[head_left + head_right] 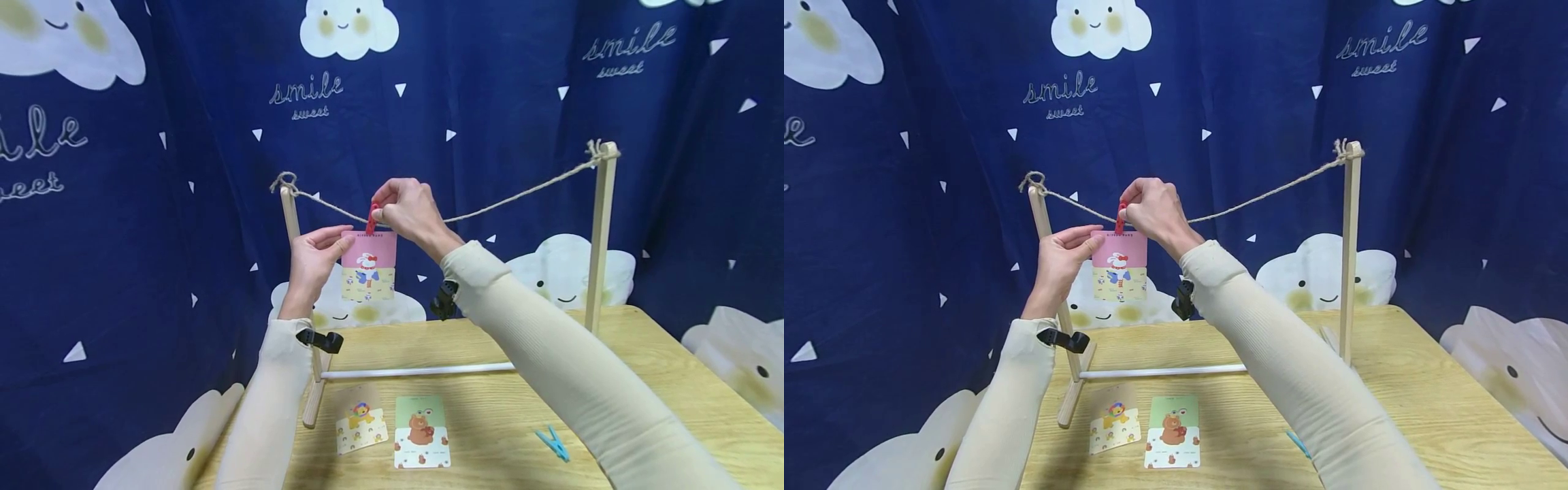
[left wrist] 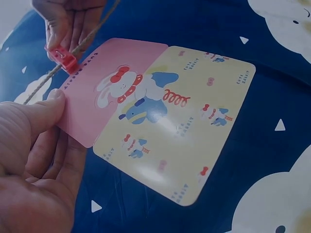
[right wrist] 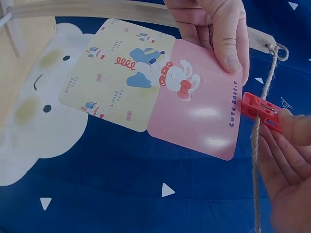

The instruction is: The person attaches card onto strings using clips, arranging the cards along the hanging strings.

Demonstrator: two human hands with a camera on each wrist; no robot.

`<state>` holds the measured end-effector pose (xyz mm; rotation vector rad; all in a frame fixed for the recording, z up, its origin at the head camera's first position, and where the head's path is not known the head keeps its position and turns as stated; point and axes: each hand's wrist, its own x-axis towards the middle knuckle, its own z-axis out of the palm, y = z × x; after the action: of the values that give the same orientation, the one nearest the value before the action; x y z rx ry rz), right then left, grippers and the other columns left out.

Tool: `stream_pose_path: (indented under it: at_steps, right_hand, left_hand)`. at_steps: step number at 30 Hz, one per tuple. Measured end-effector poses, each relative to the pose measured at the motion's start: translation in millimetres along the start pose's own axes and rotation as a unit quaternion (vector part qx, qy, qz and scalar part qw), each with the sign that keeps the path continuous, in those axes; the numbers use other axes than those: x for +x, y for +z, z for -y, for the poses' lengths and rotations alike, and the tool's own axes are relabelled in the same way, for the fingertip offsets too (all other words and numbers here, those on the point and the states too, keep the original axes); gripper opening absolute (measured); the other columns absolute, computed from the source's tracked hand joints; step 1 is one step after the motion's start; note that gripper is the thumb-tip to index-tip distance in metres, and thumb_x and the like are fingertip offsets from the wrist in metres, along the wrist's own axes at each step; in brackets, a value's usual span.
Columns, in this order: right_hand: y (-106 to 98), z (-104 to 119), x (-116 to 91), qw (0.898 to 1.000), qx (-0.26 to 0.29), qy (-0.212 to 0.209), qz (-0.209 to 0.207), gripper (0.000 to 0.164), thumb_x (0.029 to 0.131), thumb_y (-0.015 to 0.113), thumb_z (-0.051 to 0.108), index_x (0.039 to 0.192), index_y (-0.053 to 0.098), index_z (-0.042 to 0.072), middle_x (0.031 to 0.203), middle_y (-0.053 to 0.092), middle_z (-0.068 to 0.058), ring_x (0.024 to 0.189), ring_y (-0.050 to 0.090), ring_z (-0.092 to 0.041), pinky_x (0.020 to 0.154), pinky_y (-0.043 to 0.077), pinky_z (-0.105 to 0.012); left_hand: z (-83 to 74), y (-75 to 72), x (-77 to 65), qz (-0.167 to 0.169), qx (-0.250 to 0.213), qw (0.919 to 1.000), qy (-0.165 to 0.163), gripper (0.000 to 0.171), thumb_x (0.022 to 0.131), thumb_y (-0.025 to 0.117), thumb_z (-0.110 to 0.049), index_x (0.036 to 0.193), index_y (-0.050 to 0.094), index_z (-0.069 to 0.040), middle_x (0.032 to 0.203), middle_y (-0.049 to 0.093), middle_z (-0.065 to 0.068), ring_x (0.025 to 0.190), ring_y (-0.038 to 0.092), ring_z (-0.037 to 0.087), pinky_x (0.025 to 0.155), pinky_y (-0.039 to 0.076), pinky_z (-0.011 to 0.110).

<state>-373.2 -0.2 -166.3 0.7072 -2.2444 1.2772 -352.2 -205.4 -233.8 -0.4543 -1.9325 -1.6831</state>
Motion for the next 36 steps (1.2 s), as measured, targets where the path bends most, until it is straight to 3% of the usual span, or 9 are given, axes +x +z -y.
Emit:
stream_pose_path:
  at_steps: [6,18,24,28,36]
  right_hand:
    - [0.8,0.1,-0.2,1.000,0.000,-0.004,0.000,0.009,0.090,0.076,0.016,0.098,0.072,0.015,0.088,0.073,0.003,0.086,0.068,-0.016,0.077,0.058,-0.035]
    - [0.6,-1.7,-3.6,1.000,0.000,-0.007,0.008,0.009,0.091,0.073,0.015,0.101,0.071,0.014,0.090,0.073,0.003,0.088,0.068,-0.017,0.077,0.058,-0.033]
    - [1.0,-1.0,-3.8,1.000,0.000,0.004,0.011,0.012,0.092,0.073,0.017,0.103,0.071,0.014,0.092,0.074,0.003,0.089,0.068,-0.016,0.078,0.058,-0.033]
    - [1.1,-1.9,-2.3,1.000,0.000,0.006,0.013,0.015,0.092,0.074,0.019,0.106,0.072,0.014,0.095,0.074,0.003,0.091,0.069,-0.015,0.080,0.058,-0.033]
    - [1.3,-4.8,-0.8,1.000,-0.004,0.002,0.023,0.022,0.093,0.076,0.024,0.112,0.072,0.013,0.099,0.075,0.001,0.093,0.070,-0.013,0.082,0.059,-0.032]
  left_hand:
    - [8.3,-2.6,3.5,0.001,-0.002,1.0000,0.006,0.034,0.090,0.083,-0.018,0.119,0.076,-0.001,0.106,0.079,0.013,0.094,0.074,0.012,0.086,0.057,0.024]
    - [6.0,2.3,2.3,0.002,-0.009,0.9998,0.015,0.038,0.090,0.083,-0.019,0.119,0.075,0.003,0.102,0.080,0.010,0.095,0.075,0.014,0.086,0.059,0.026]
    - [2.9,4.1,3.1,0.001,-0.005,0.9999,0.011,0.031,0.090,0.083,-0.018,0.116,0.078,-0.002,0.102,0.079,0.012,0.093,0.074,0.014,0.085,0.059,0.025]
    - [2.2,3.4,4.3,0.002,-0.007,0.9999,0.008,0.032,0.090,0.083,-0.017,0.118,0.077,-0.002,0.101,0.080,0.008,0.093,0.074,0.012,0.085,0.058,0.023]
    - [2.1,2.2,4.7,0.006,-0.003,0.9999,0.010,0.032,0.090,0.083,-0.017,0.118,0.077,-0.002,0.104,0.079,0.015,0.093,0.074,0.012,0.085,0.058,0.024]
